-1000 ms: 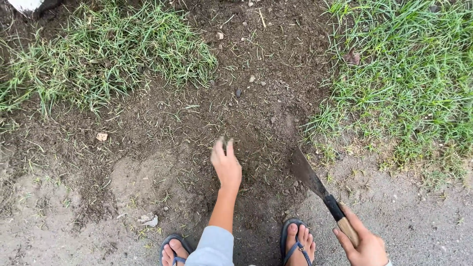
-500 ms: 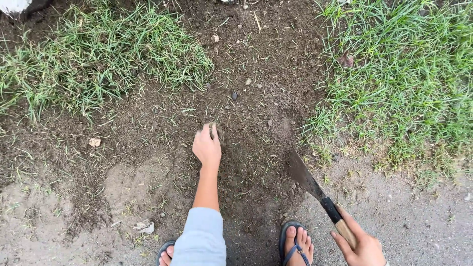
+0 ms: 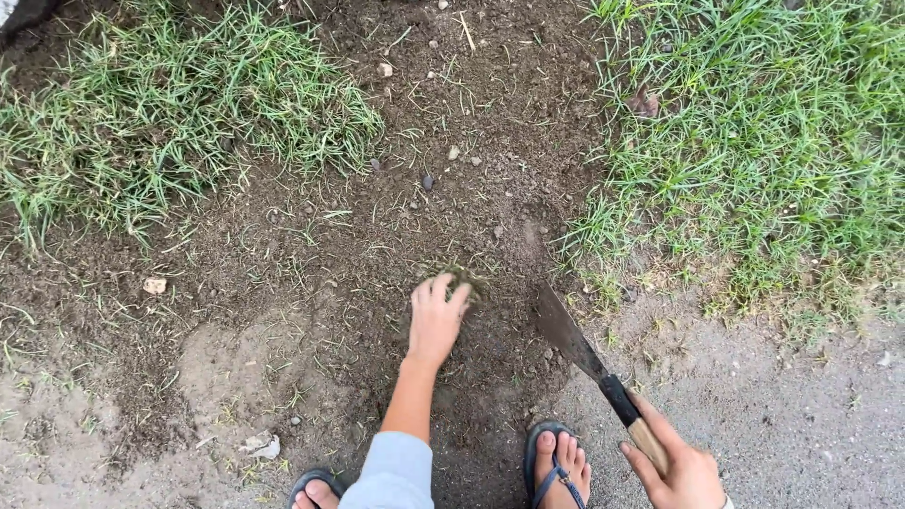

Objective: Using a hand trowel to scrape soil and pulling weeds to create a clean edge between a lawn and a path.

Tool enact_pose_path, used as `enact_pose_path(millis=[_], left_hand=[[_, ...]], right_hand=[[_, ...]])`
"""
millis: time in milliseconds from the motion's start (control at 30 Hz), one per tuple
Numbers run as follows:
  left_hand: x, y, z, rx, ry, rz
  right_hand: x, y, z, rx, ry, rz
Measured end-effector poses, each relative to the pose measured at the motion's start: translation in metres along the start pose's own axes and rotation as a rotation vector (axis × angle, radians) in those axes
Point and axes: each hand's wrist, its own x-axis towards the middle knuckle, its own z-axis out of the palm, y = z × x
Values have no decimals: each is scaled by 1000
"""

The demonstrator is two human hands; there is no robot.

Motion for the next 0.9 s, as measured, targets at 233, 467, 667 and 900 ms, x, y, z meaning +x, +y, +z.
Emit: enact_pose_path(millis=[233, 467, 667, 900], left_hand=[[75, -12, -11, -145, 186, -255], [54, 80, 2, 208, -42, -113], [31, 101, 17, -254, -66, -7], [55, 52, -2, -44, 138, -214]], right_hand=[[7, 13, 5, 29, 47, -31], [10, 19, 8, 53, 49, -65], [17, 30, 17, 61, 81, -136], [7, 14, 5, 46, 44, -43]])
